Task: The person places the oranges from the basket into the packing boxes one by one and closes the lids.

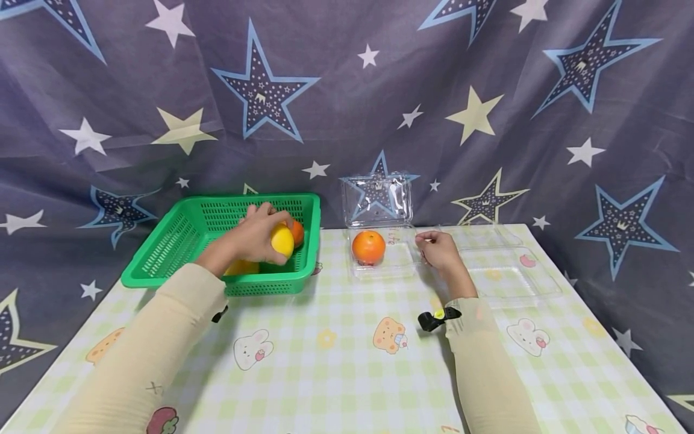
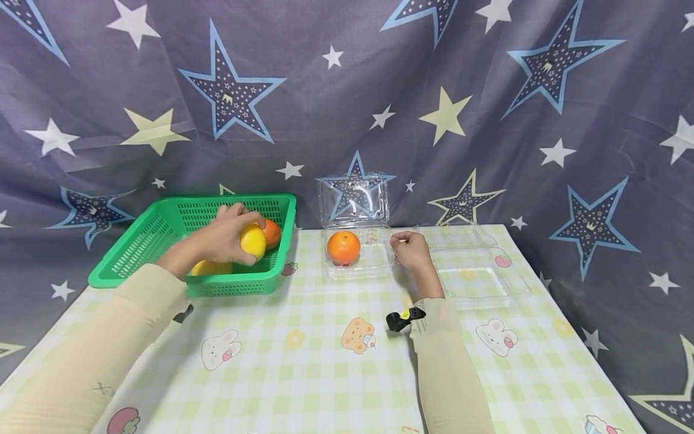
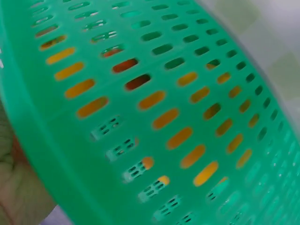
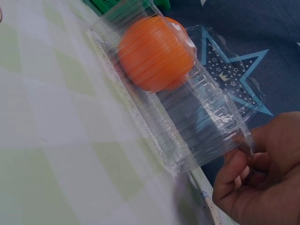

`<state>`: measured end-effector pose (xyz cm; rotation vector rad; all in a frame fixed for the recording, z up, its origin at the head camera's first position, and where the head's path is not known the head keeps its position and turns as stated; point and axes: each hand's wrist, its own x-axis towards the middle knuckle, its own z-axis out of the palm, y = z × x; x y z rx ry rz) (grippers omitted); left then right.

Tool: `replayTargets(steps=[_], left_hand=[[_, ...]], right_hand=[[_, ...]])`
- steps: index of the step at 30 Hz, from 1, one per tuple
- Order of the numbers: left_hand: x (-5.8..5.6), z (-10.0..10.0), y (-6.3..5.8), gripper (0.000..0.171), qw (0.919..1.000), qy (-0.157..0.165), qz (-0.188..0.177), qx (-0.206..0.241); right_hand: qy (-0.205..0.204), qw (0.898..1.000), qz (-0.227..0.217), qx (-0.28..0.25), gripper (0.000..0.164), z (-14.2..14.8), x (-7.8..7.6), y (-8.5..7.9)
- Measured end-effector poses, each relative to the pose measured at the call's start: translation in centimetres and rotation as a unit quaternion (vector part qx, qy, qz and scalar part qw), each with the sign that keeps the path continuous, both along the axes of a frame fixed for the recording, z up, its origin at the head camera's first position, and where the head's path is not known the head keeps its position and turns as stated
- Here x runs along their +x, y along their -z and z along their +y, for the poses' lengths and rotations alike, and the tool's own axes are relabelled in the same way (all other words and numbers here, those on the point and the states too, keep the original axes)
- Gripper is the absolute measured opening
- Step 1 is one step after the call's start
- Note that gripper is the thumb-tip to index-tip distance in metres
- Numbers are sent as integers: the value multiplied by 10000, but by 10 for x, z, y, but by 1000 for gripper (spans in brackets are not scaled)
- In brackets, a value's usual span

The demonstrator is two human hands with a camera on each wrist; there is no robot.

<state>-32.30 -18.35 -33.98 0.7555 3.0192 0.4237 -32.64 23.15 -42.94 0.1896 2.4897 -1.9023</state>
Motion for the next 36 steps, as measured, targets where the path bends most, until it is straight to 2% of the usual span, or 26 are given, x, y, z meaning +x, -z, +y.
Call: replayTargets(steps=[8, 15, 21, 28, 36], left_hand=[[-6, 5, -16, 60, 9995, 109, 295, 76], [-10, 21, -26, 62, 9989, 168, 366, 246], [-14, 44, -30, 66, 9972, 242, 570, 423], [-11, 76, -36, 64, 9940, 545, 771, 561], [-11, 105, -30, 62, 9932, 687, 789, 513]], right_hand=[[-8, 9999, -5, -116, 34, 0, 1, -1], [-11, 9999, -17, -124, 35, 2, 2, 0], [-25, 9998, -48, -190, 36, 4, 1, -1], [-65, 10000, 20, -21, 37, 4, 1, -1], [-62, 10000, 33, 6, 37, 1, 0, 0]])
